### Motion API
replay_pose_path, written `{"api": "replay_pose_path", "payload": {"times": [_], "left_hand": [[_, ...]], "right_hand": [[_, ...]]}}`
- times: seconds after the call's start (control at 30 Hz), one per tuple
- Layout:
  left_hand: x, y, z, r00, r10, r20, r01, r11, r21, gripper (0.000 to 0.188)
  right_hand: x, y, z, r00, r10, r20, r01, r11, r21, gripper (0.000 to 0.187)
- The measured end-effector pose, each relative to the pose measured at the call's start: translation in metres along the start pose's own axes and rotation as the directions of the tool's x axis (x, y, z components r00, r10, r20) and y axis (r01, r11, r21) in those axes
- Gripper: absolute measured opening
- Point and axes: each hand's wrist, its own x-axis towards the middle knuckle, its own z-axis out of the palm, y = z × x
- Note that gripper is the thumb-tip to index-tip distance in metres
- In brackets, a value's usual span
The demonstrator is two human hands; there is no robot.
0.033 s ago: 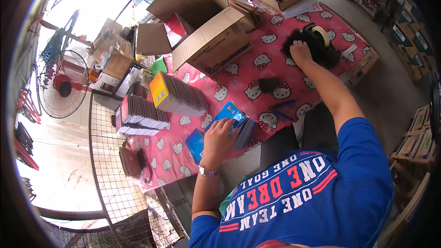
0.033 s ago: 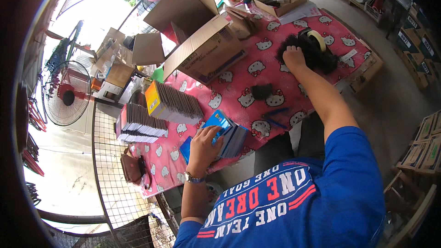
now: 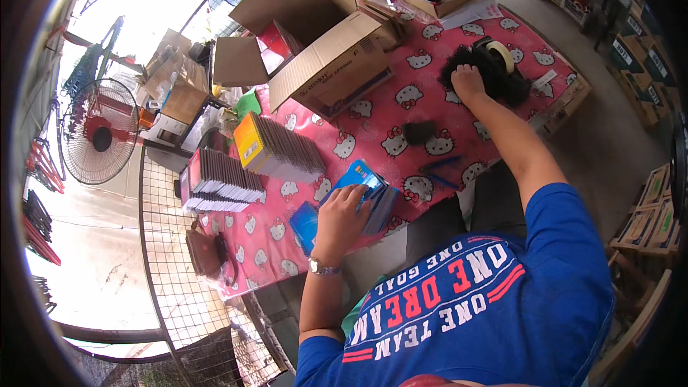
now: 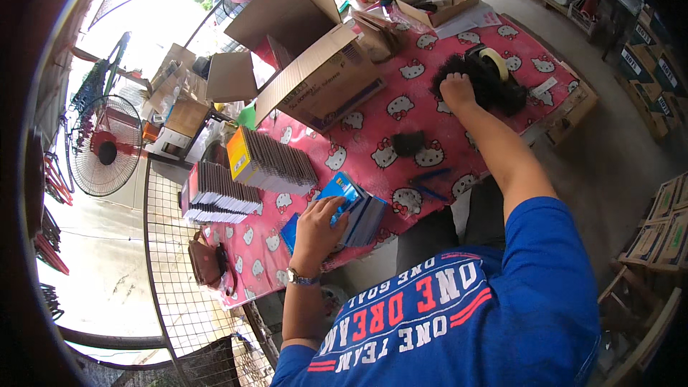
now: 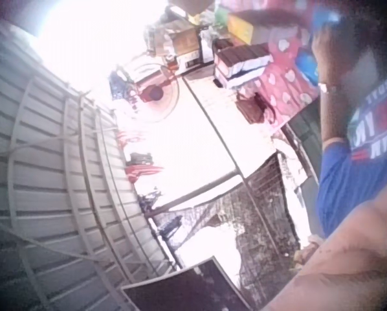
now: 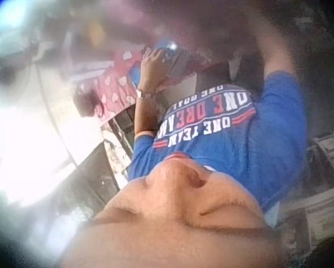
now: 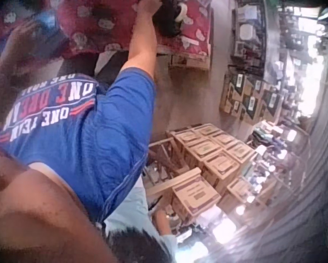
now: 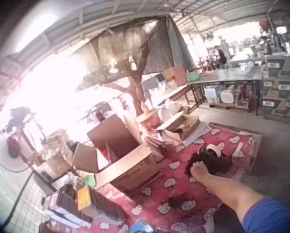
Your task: The person binds a notebook by hand-inserting a spiral coil through pre-punched holes in a stack of paper and a cover, then cuts the excess coil with a tool.
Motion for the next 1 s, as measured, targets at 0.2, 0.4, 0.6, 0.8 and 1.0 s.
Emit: {"api": "replay_pose_path", "payload": {"times": [0.2,0.4,0.6,0.8,1.0], "left_hand": [[0.009,-0.005,-0.029,0.972,-0.234,-0.014,0.231,0.965,-0.125,0.020],[0.011,-0.015,-0.002,0.963,-0.091,-0.255,0.126,0.984,0.123,0.016],[0.025,-0.003,0.002,0.968,-0.044,-0.247,0.073,0.991,0.109,0.017],[0.022,0.003,-0.001,0.968,-0.081,-0.235,0.101,0.992,0.074,0.016],[0.019,0.002,0.000,0.965,-0.116,-0.235,0.131,0.990,0.051,0.017]], "right_hand": [[0.014,-0.010,-0.015,0.968,0.249,0.016,-0.240,0.913,0.329,0.017],[-0.003,-0.075,-0.122,0.945,-0.272,-0.181,0.277,0.372,0.886,0.025],[-0.059,-0.121,-0.207,0.819,-0.365,-0.442,0.417,-0.151,0.896,0.021],[-0.065,-0.126,-0.212,0.821,-0.339,-0.460,0.431,-0.162,0.888,0.021],[-0.066,-0.121,-0.220,0.781,-0.580,-0.231,0.242,-0.059,0.968,0.023]]}}
